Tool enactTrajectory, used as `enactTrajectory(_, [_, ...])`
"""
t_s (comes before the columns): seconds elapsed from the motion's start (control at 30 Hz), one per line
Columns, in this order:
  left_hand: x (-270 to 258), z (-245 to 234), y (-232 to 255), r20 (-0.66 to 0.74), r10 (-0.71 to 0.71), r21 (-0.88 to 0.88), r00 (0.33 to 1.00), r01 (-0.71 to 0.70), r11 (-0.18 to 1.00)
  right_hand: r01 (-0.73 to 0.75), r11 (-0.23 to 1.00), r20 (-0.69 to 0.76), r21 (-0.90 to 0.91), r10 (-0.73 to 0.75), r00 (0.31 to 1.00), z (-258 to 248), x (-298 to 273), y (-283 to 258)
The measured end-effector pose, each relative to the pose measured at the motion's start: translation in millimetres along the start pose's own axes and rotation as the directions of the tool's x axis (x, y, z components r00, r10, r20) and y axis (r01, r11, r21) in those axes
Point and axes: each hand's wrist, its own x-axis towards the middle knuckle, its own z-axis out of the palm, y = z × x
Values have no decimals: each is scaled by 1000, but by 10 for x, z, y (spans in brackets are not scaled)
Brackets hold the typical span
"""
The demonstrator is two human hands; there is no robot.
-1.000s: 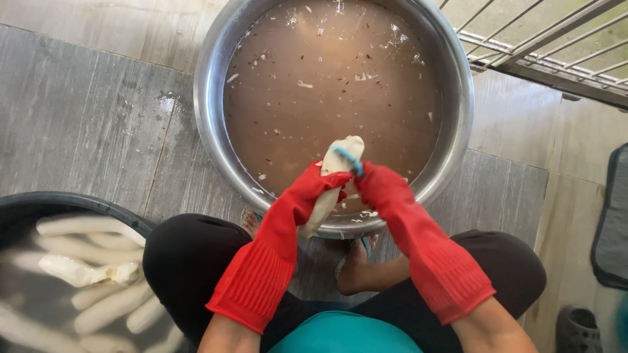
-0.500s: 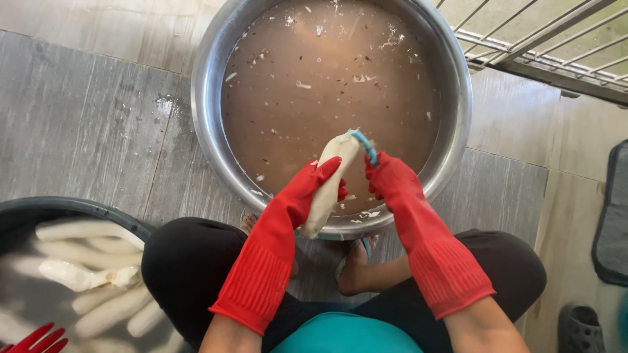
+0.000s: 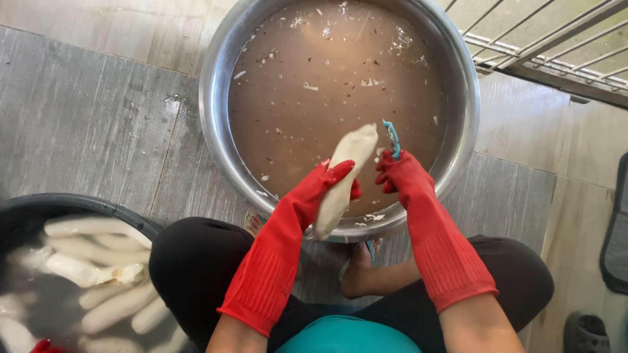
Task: Peeling white root vegetables using a hand peeler over a basin of water
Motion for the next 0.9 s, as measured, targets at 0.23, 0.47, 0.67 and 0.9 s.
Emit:
enactTrajectory(0.23, [997, -781, -70, -149, 574, 420, 805, -474, 774, 4, 886, 181, 464, -99, 979, 634, 820, 810])
enactTrajectory(0.47, [2103, -1729, -733, -550, 282, 544, 786, 82, 835, -162, 871, 231, 463, 58, 971, 850, 921, 841])
enactTrajectory(0.67, [2488, -1851, -954, -595, 204, 541, 778, 198, 818, -249, 823, 177, 510, 183, 967, 1056, 1127, 940])
enactTrajectory(0.9, [1524, -763, -46, -360, 478, 45, 801, -497, 867, -196, 693, 137, 694, 141, 981, 955, 845, 694])
